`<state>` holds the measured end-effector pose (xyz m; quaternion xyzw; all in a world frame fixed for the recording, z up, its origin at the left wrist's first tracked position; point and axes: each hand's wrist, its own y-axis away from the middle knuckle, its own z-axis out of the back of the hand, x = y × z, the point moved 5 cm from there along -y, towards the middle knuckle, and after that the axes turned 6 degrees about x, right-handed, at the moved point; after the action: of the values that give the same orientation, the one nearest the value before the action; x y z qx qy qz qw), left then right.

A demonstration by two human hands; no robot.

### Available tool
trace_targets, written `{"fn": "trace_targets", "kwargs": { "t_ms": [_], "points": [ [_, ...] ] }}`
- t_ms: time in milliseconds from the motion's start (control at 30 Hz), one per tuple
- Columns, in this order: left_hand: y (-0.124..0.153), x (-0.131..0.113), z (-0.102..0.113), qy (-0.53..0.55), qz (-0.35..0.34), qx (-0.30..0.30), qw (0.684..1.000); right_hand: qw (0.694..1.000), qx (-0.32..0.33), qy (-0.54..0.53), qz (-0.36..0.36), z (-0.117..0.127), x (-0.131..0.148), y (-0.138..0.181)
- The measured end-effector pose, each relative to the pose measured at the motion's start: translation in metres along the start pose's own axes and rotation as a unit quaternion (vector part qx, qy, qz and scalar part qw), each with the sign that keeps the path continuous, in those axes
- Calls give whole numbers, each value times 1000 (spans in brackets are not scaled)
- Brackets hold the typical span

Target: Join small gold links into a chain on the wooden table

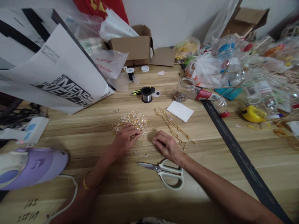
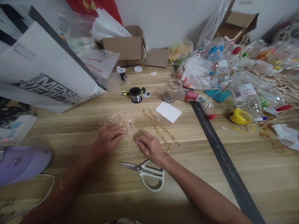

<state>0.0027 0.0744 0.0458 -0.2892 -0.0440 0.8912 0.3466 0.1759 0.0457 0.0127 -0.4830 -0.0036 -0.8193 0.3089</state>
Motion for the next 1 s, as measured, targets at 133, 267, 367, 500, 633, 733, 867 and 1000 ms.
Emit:
{"fn": "trace_targets", "kwargs": {
  "t_ms": [133,267,367,500,633,733,867,1000],
  "points": [
    [2,4,0,-36,2,46,998,1000,0,-3,-2,0,-1,0],
    [3,1,-10,-70,-20,113,991,1000,0,-3,-4,-1,-2,0],
    [3,-3,-18,-83,-39,144,985,1000,-3,-5,-7,-1,-3,0],
    [4,-4,-23,-100,-51,151,982,1000,-4,-7,-7,-1,-4,1],
    [4,-1,-23,-108,-49,149,982,1000,-8,-3,-8,-2,-6,1],
    [4,1,-21,-101,-39,140,984,1000,-10,-2,-7,-2,-6,1],
    [3,5,-13,-42,-20,98,994,1000,-14,-3,-5,-1,-6,1],
    [4,10,-7,33,11,53,998,1000,-16,-2,-3,-2,-7,1]
  ]
}}
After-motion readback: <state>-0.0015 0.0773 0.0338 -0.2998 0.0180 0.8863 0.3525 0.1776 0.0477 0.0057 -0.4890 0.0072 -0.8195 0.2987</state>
